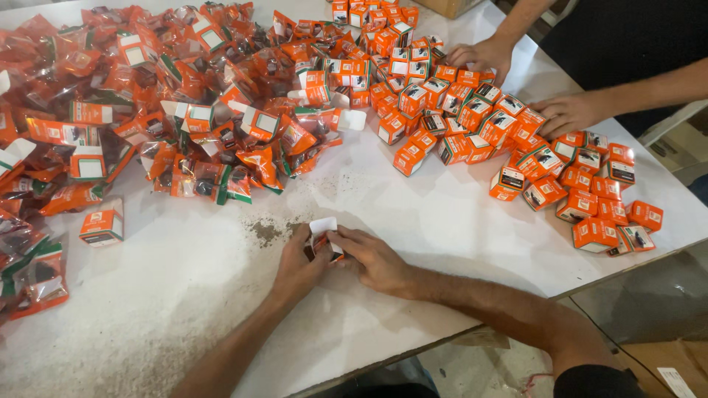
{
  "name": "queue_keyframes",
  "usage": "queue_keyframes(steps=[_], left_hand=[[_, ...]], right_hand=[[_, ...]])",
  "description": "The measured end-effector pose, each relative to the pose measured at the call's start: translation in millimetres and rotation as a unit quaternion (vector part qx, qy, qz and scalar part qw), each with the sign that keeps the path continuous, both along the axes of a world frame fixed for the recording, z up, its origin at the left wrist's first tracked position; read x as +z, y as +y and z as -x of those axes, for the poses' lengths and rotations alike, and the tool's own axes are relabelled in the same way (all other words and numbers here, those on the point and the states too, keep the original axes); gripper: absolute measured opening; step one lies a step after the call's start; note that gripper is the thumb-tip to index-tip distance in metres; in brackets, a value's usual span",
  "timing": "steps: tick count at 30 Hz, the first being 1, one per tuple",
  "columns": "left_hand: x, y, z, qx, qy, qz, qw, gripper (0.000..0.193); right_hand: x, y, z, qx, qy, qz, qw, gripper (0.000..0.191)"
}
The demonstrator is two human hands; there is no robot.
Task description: The person picks up small orange product packets and places them one at a time into small white cardboard boxes on the table, folding the box flaps closed and setting finished boxes aside. They repeat this packing cycle continuously across the table.
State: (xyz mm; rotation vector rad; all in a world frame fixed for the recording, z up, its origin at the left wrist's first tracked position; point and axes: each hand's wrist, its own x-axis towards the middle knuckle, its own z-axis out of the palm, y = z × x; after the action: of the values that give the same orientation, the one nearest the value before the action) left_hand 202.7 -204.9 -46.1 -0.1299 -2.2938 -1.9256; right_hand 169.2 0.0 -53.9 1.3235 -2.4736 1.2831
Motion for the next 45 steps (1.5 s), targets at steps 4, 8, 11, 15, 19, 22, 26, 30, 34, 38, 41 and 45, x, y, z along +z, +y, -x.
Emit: queue_keyframes(steps=[4, 8, 11, 15, 19, 22, 26, 30, 34, 38, 41, 45], left_hand=[[5, -27, 5, -0.128, -0.143, -0.207, 0.959, 0.024], [3, -29, 18, -0.076, -0.143, -0.126, 0.979, 0.016], [4, -18, 19, -0.054, -0.157, -0.07, 0.984, 0.014], [9, 3, -1, 0.044, 0.315, 0.154, 0.936, 0.022], [17, 1, -20, -0.041, 0.299, 0.237, 0.923, 0.036], [20, -2, -25, -0.072, 0.32, 0.276, 0.903, 0.038], [17, 0, -25, -0.061, 0.221, 0.186, 0.955, 0.025], [13, 1, -25, -0.059, 0.235, 0.16, 0.957, 0.016], [13, -4, -26, -0.059, 0.286, 0.232, 0.928, 0.017], [14, -5, -31, -0.044, 0.271, 0.236, 0.932, 0.017], [17, -4, -33, -0.041, 0.254, 0.217, 0.942, 0.014], [24, -8, -36, -0.089, 0.335, 0.291, 0.892, 0.023]], right_hand=[[5, -3, -1, 0.006, 0.09, -0.012, 0.996, 0.061], [12, -4, -3, 0.019, 0.09, 0.001, 0.996, 0.056], [15, -2, -5, 0.013, 0.013, 0.002, 1.0, 0.049], [11, 1, -6, -0.028, -0.077, -0.024, 0.996, 0.044], [3, 3, -4, -0.03, -0.09, -0.005, 0.995, 0.046], [-2, 3, -2, -0.029, -0.104, 0.019, 0.994, 0.055], [-5, 4, -3, -0.022, -0.098, 0.035, 0.994, 0.053], [-5, 3, -2, -0.029, -0.114, 0.019, 0.993, 0.054], [-4, 3, -1, -0.02, -0.078, 0.023, 0.997, 0.058], [-1, 2, -3, 0.004, -0.055, 0.025, 0.998, 0.062], [2, 1, -4, 0.01, -0.088, 0.025, 0.996, 0.059], [4, 2, -8, 0.015, -0.079, 0.024, 0.996, 0.062]])
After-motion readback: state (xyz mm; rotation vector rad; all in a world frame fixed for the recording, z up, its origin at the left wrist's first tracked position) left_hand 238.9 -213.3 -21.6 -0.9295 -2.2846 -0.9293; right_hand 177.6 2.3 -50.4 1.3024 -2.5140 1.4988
